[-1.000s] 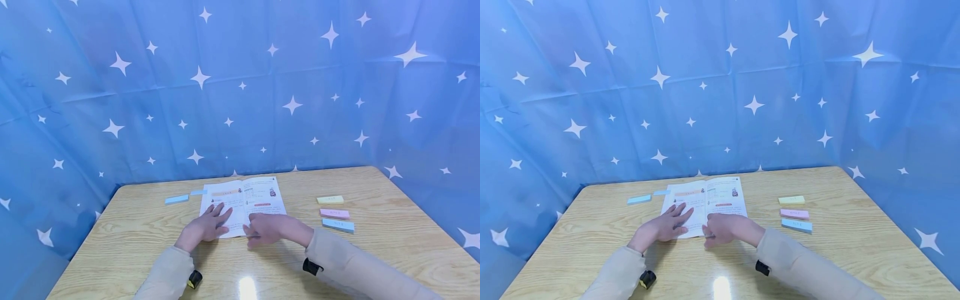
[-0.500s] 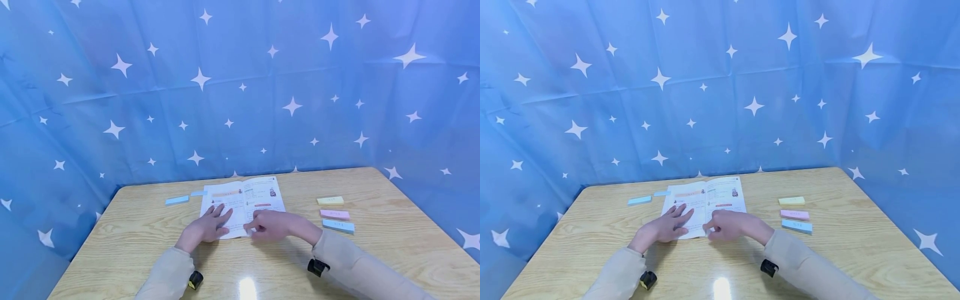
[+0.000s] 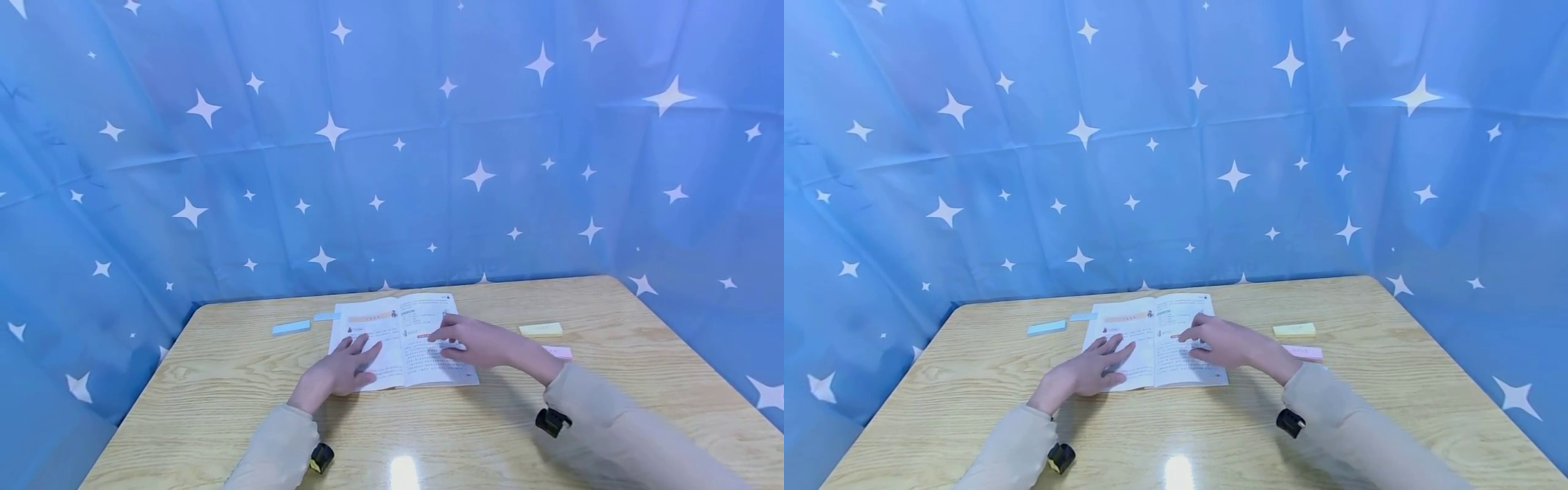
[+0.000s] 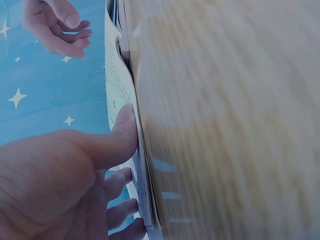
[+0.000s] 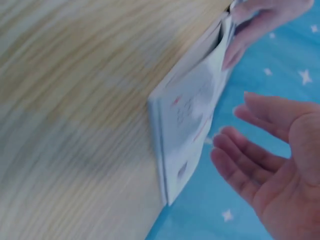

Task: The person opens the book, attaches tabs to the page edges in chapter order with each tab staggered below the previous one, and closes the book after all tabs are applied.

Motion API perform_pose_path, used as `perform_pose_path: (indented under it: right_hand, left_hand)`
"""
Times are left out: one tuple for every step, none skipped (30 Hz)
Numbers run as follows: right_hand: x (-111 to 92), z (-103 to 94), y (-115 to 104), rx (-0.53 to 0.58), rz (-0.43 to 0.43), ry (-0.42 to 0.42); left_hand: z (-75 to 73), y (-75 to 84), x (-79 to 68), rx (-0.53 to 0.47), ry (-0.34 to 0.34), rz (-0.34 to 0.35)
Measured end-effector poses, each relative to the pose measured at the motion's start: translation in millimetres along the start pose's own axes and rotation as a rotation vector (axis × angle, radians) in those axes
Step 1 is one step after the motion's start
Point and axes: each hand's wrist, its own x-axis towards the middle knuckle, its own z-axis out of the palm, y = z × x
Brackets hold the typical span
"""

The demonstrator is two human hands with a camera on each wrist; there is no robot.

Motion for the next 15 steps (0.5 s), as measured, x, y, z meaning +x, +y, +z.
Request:
perform_pose_path:
  right_hand:
    - [-3,-1.5,3,-0.004,0.001,0.014]
    - [-6,-3.4,7,-0.008,0.003,0.029]
    - [-9,-5.6,10,-0.007,0.009,0.040]
    - [-13,-7.7,13,-0.008,0.021,0.051]
    - [-17,-9.9,17,-0.003,0.035,0.062]
    - [-20,-12.3,20,0.010,0.055,0.068]
    - [-24,-14.5,23,0.016,0.076,0.074]
    - [-28,-16.3,27,0.012,0.094,0.086]
    - [-32,-18.0,31,0.006,0.113,0.095]
    - [-36,-19.7,34,-0.004,0.130,0.106]
    - [-39,-21.4,38,-0.013,0.145,0.116]
    - [-43,-22.9,42,-0.021,0.156,0.125]
    - [-46,-24.3,46,-0.029,0.162,0.134]
    - [-49,-25.8,49,-0.032,0.170,0.141]
    - [-53,-27.4,52,-0.033,0.174,0.146]
  left_hand:
    - [-0.1,0.0,-0.3,-0.003,0.002,0.003]
    - [-0.7,0.3,-0.8,-0.002,0.002,0.006]
    - [-1.0,0.5,-1.2,-0.002,0.003,0.008]
    - [-1.1,0.6,-1.5,-0.001,0.004,0.009]
    - [-1.5,1.0,-2.0,0.000,0.005,0.010]
    - [-1.8,1.3,-2.2,0.001,0.005,0.010]
    - [-1.9,1.6,-2.4,0.001,0.005,0.008]
    - [-2.3,2.0,-2.6,0.001,0.006,0.006]
    - [-2.4,2.2,-2.6,0.000,0.006,0.005]
    - [-2.7,2.5,-2.8,-0.001,0.006,0.003]
    - [-2.8,2.7,-2.8,-0.001,0.004,0.001]
    - [-2.8,2.8,-2.9,-0.001,0.003,-0.002]
    - [-2.9,2.9,-2.9,-0.001,0.002,-0.003]
    - [-3.0,3.0,-3.0,0.000,0.000,-0.005]
    - [-2.8,2.8,-2.8,0.001,-0.001,-0.004]
